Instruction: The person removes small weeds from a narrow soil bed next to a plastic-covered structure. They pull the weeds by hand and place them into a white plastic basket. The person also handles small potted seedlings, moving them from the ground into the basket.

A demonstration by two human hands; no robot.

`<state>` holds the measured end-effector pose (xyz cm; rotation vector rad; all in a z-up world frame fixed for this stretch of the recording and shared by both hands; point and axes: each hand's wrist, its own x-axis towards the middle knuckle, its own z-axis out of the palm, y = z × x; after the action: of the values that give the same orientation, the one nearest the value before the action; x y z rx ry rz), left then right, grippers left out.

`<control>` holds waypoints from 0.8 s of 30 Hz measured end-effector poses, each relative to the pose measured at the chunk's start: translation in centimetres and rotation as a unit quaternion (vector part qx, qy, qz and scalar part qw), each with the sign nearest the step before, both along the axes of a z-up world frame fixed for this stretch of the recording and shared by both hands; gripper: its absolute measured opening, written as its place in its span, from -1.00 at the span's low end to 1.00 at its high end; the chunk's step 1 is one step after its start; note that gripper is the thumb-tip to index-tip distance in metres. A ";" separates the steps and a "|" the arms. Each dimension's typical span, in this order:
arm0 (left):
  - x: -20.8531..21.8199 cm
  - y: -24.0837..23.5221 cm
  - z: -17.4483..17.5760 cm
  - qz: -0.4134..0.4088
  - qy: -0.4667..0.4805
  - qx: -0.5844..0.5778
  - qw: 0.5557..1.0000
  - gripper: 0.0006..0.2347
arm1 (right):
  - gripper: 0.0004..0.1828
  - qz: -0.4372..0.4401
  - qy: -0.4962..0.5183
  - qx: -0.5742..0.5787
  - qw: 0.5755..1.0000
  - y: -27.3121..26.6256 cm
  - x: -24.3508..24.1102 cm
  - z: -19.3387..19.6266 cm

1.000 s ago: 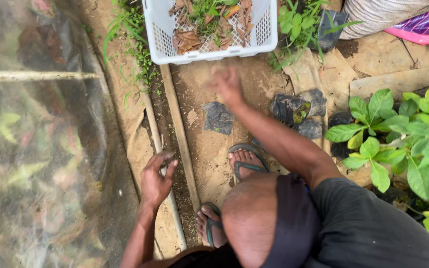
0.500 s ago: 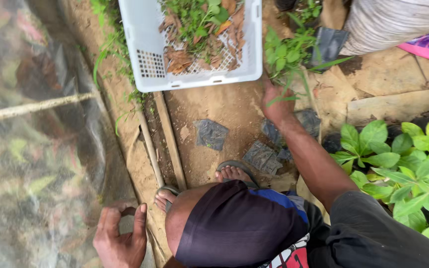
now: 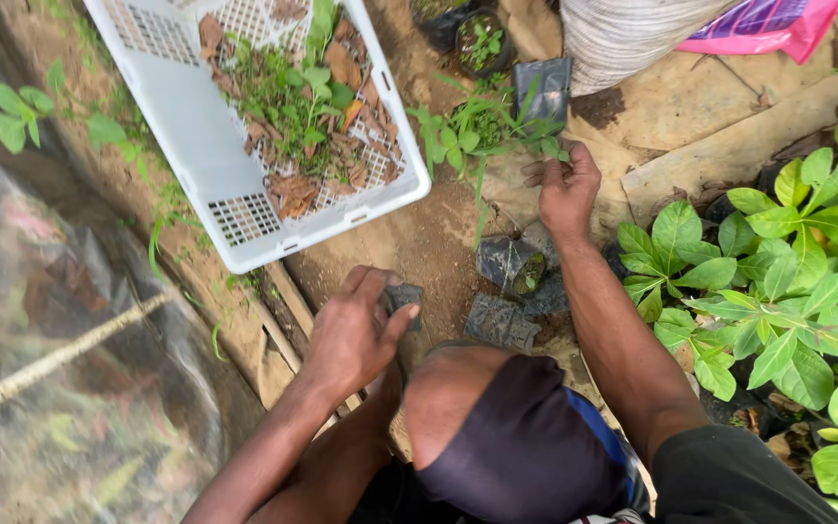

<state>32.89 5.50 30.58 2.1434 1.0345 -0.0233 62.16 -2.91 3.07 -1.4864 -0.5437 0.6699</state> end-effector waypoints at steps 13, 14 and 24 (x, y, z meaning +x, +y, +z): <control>-2.8 14.5 -17.0 -0.148 0.020 0.250 0.957 -0.58 | -0.20 0.158 -0.321 -0.329 0.874 7.1 -2.3 -0.3; -3.2 15.7 -17.7 -0.125 0.000 0.249 0.960 -0.60 | -0.17 0.148 -0.329 -0.332 0.872 7.6 -2.3 0.0; -4.2 19.3 -17.6 -0.103 -0.021 0.136 0.985 -0.63 | -0.15 0.084 -0.350 -0.257 0.897 8.8 -4.7 6.6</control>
<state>28.73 24.76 13.02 2.4814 0.8254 0.0669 57.47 5.91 9.64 -2.2169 -1.1171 0.4006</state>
